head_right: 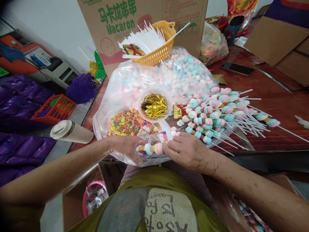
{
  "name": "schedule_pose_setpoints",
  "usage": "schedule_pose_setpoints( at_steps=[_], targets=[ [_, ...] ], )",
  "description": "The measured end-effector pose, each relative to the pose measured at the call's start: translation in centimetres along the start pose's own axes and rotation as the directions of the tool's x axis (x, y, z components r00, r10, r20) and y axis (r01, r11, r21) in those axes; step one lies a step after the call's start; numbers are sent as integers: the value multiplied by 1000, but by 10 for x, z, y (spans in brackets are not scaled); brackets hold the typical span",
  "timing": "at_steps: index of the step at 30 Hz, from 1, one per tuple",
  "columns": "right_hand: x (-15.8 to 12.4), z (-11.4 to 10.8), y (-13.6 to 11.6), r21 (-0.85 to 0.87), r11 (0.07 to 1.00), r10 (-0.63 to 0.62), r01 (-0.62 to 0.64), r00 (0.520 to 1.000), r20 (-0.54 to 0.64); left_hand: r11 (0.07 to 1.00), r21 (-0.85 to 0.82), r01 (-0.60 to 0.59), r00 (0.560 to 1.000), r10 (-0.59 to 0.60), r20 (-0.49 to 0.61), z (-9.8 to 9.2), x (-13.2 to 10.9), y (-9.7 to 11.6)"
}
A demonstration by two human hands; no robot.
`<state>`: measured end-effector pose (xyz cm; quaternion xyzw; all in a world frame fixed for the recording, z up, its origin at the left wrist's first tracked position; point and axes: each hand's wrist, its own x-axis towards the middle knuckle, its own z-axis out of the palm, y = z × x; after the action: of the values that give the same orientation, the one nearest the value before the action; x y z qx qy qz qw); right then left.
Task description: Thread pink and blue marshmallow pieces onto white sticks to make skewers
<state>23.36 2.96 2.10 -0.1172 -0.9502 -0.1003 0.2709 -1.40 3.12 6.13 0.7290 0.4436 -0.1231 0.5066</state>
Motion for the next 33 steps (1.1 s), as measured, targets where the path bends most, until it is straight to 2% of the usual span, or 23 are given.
schedule_pose_setpoints(
  at_steps=[3, 5, 9, 12, 15, 19, 24, 27, 33],
  targets=[
    [1, 1, -2, 81, 991, 98, -103, 994, 55, 975, 223, 25, 998, -10, -68, -2, -1, 8],
    [0, -1, -4, 157, 969, 171, -191, 976, 132, 944, 320, 82, 984, -26, -178, 0, -1, 10],
    [-3, -6, -6, 295, 892, 273, -343, 928, 254, 913, 359, 191, 921, -41, -387, 11, -1, 8],
    [-5, -8, -7, 341, 866, 291, -366, 923, 252, 913, 345, 217, 889, -38, -457, 17, 0, 6],
    [-4, -9, -8, 290, 899, 275, -327, 939, 208, 906, 364, 219, 880, -22, -475, 19, 2, 9],
    [1, -14, -10, 132, 960, 221, -245, 960, 174, 872, 438, 220, 880, 17, -475, 17, 4, 13],
    [0, -16, -12, 77, 976, 183, -206, 956, 229, 842, 531, 96, 915, 136, -381, 16, 8, 12],
    [0, -12, -12, 53, 977, 186, -206, 948, 256, 826, 564, 6, 915, 223, -335, 17, 13, 10],
    [5, -7, -11, -71, 991, 129, -116, 968, 216, 828, 560, -29, 918, 243, -313, 21, 23, 12]
  ],
)
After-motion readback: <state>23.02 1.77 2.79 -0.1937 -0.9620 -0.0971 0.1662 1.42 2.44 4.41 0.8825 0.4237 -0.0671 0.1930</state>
